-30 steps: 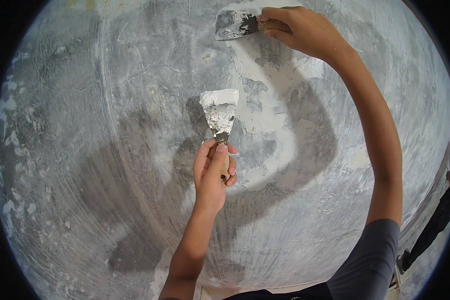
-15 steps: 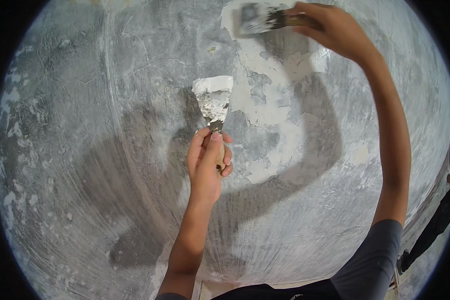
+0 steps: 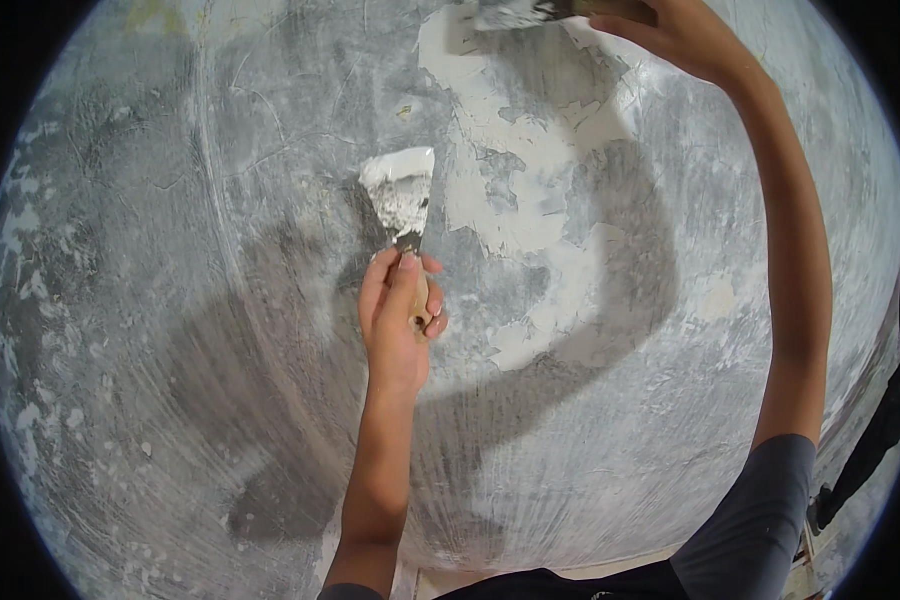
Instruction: The person applies plaster or wall compound to a damaged wall using metal scrapers.
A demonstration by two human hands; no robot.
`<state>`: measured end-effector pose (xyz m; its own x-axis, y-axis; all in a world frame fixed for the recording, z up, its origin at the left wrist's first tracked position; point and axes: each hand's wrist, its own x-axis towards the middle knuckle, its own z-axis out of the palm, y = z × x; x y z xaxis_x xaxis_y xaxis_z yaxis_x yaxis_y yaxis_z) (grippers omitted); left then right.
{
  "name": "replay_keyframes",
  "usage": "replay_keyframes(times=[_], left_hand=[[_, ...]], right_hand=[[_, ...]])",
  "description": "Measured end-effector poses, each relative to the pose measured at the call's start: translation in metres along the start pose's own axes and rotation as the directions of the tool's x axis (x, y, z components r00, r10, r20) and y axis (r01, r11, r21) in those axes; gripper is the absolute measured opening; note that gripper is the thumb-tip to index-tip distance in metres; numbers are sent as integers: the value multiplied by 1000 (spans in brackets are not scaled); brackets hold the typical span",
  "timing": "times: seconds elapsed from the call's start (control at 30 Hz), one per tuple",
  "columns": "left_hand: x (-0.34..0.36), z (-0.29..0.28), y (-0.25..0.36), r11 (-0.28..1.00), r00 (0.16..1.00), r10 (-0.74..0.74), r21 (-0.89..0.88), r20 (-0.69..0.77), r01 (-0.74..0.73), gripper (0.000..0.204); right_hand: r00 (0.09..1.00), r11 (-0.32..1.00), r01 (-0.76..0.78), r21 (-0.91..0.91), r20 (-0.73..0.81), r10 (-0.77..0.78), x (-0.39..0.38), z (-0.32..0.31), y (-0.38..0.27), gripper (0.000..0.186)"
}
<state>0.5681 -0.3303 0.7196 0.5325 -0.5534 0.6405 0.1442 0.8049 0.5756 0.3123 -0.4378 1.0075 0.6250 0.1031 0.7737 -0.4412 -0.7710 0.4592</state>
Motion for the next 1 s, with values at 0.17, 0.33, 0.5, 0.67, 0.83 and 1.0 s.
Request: replay_keyframes(times=[0.17, 0.33, 0.5, 0.67, 0.83, 1.0], left_hand=[[6, 23, -2, 997, 1000, -5, -73, 23, 7, 17], [6, 15, -5, 996, 1000, 1, -94, 10, 0, 17], [11, 4, -4, 999, 1000, -7, -39, -13, 6, 18], [17, 21, -13, 1000, 1000, 1, -7, 25, -1, 17], [19, 25, -15, 997, 995, 79, 13, 56, -80, 17], [29, 15, -11, 994, 995, 103, 32, 8, -104, 20]], right_hand=[[993, 982, -30, -186, -118, 8, 17, 51, -27, 21], [972, 973, -177, -145, -184, 149, -27, 83, -34, 23], [943, 961, -242, 131, -203, 265, -65, 60, -68, 19], [987, 949, -80, 303, -107, 117, -70, 51, -93, 20], [991, 986, 51, 161, -127, -30, -68, 70, -98, 23], [994, 991, 33, 129, -104, -20, -65, 55, -78, 19]])
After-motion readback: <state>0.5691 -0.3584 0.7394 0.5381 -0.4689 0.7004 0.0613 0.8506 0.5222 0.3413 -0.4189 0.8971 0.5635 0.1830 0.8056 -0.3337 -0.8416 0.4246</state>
